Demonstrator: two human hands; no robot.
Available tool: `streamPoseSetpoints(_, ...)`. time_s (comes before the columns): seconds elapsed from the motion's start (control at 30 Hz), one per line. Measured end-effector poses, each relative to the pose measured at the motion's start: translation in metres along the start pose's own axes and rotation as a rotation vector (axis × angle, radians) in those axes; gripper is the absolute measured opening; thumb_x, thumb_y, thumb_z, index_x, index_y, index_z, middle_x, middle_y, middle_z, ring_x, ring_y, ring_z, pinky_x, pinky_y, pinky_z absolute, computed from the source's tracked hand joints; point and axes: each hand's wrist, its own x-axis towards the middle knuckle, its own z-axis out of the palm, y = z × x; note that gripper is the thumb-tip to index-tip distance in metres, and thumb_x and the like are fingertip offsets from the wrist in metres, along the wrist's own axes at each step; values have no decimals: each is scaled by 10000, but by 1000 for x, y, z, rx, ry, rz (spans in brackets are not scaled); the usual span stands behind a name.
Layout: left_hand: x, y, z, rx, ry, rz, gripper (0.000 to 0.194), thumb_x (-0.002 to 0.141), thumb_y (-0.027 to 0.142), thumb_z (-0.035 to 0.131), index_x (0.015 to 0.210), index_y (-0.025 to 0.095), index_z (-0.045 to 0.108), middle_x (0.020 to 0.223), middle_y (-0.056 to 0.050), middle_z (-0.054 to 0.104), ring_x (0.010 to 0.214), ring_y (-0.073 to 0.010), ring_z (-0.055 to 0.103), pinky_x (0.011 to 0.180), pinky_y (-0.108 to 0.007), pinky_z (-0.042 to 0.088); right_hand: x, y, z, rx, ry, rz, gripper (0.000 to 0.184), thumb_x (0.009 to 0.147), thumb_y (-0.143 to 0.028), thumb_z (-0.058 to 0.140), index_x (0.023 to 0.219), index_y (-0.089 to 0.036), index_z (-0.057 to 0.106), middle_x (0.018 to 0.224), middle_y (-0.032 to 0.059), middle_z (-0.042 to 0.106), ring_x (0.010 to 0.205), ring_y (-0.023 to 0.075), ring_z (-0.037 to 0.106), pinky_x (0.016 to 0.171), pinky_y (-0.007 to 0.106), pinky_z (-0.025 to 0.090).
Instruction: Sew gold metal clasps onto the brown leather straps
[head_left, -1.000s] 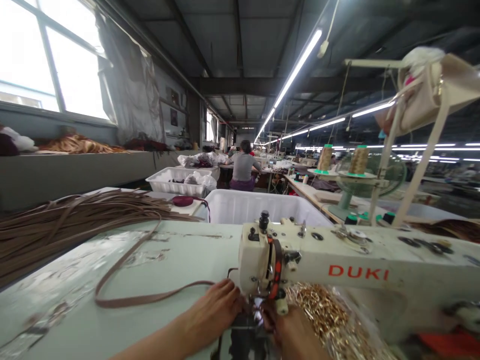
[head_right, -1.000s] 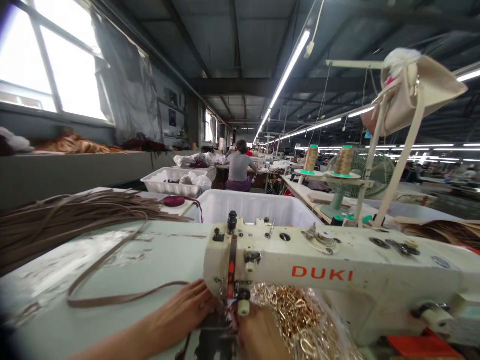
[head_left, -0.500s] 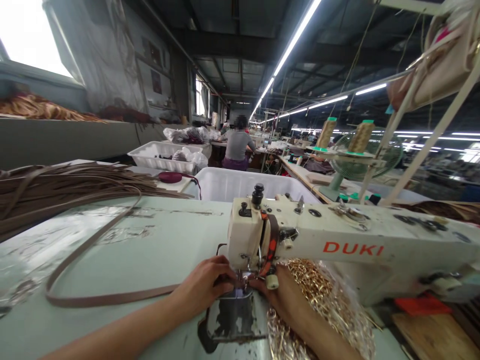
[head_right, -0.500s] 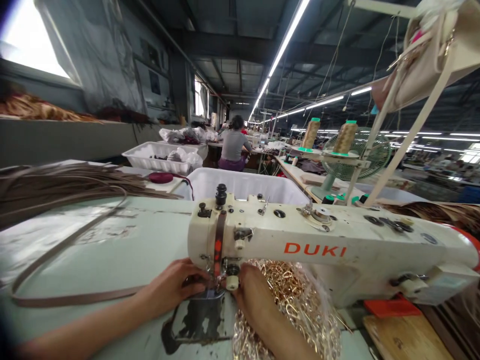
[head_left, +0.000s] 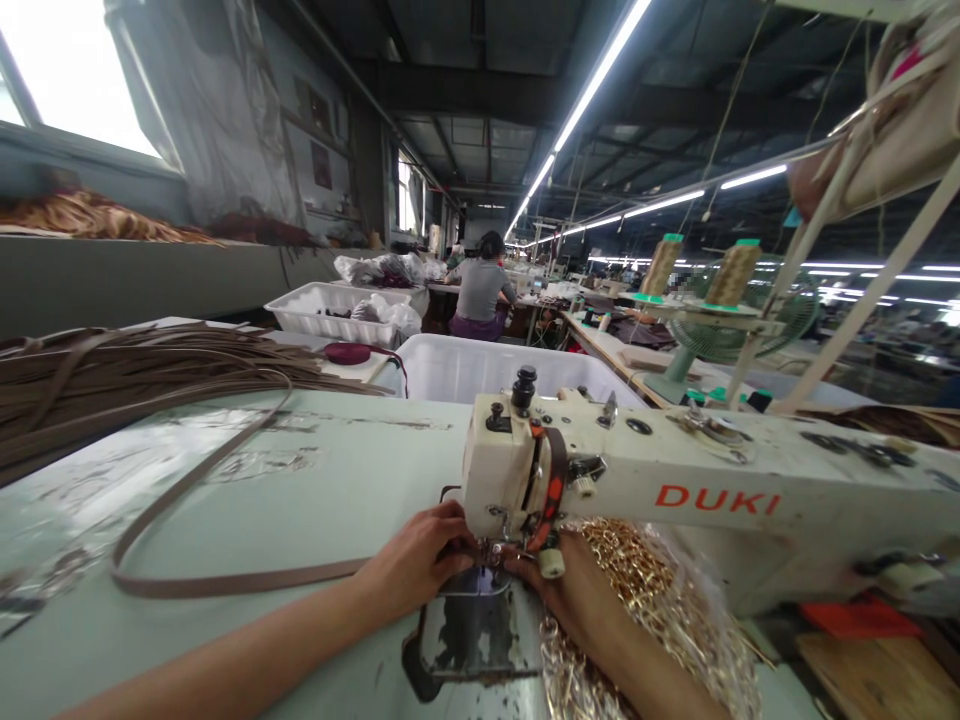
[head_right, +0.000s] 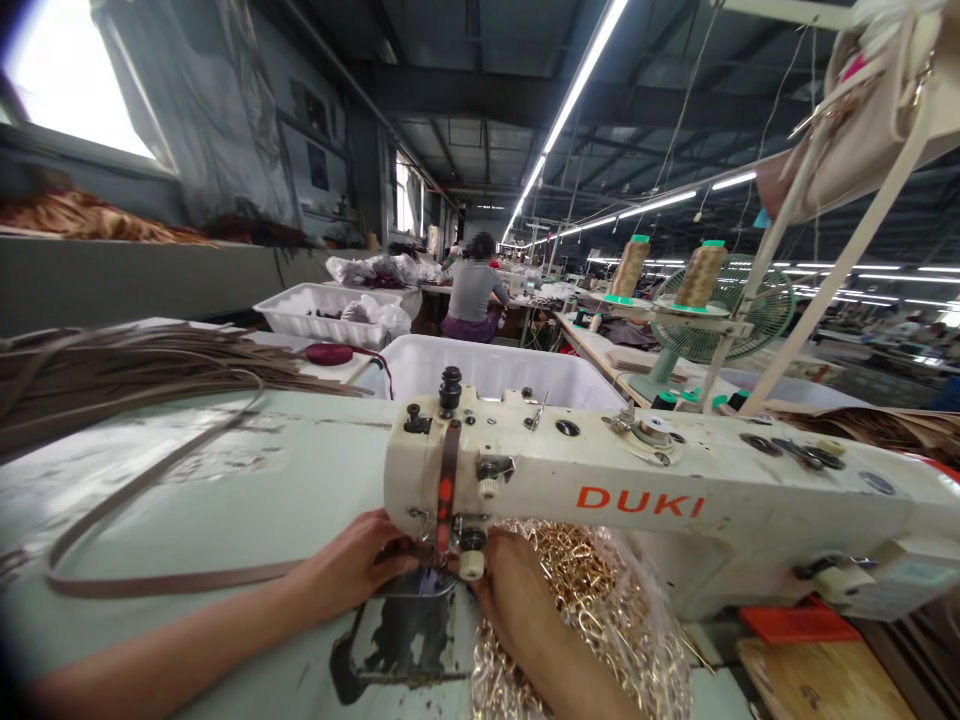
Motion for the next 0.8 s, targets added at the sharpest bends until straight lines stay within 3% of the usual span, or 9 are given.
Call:
streamPoseSetpoints(0.23,-1,-1,-1,-15,-18,36,146,786,115,543,892,195,602,925,-5,578,855,-148,550,770,-228,421,1,-6,-4,80,-15,1,174,808,-145,553,671,-191,651,760,29,666,823,190,629,745,245,461)
streamPoseSetpoints(0.43,4,-1,-4,-14,-56,35,141,829,191,534,947,208,610,984,-13,574,913,-171,546,823,-261,417,1,-6,-4,25,-24,-3,170,828,-187,571,683,-191,658,748,33,652,813,188,626,785,258,453)
streamPoseSetpoints(0.53,1,-1,-9,0,-70,4,130,796,238,591,917,202,618,953,-17,572,880,-182,548,792,-268,422,1,-6,-5,49,-56,-32,63,799,-240,645,837,-205,682,866,46,667,885,208,613,820,275,441)
streamPoseSetpoints(0.63,-11,16,-16,-1,-117,-40,124,819,237,549,907,215,634,912,-9,556,800,-160,550,714,-246,429,2,-7,-4,37,-57,-40,218,757,-264,700,964,-204,664,971,55,661,935,230,594,831,292,439)
streamPoseSetpoints(0.7,-24,35,-19,-38,-208,-75,172,849,205,476,856,226,646,879,0,541,750,-142,542,681,-233,426,2,-11,-1,0,-27,5,201,793,-272,660,980,-198,656,984,60,659,935,237,593,822,301,445)
streamPoseSetpoints(0.8,-43,62,-19,-146,-331,-68,207,842,163,459,840,243,650,931,10,544,829,-141,547,766,-230,426,2,-19,4,-123,-17,17,186,872,-280,545,1002,-194,648,967,76,661,902,257,602,782,330,457)
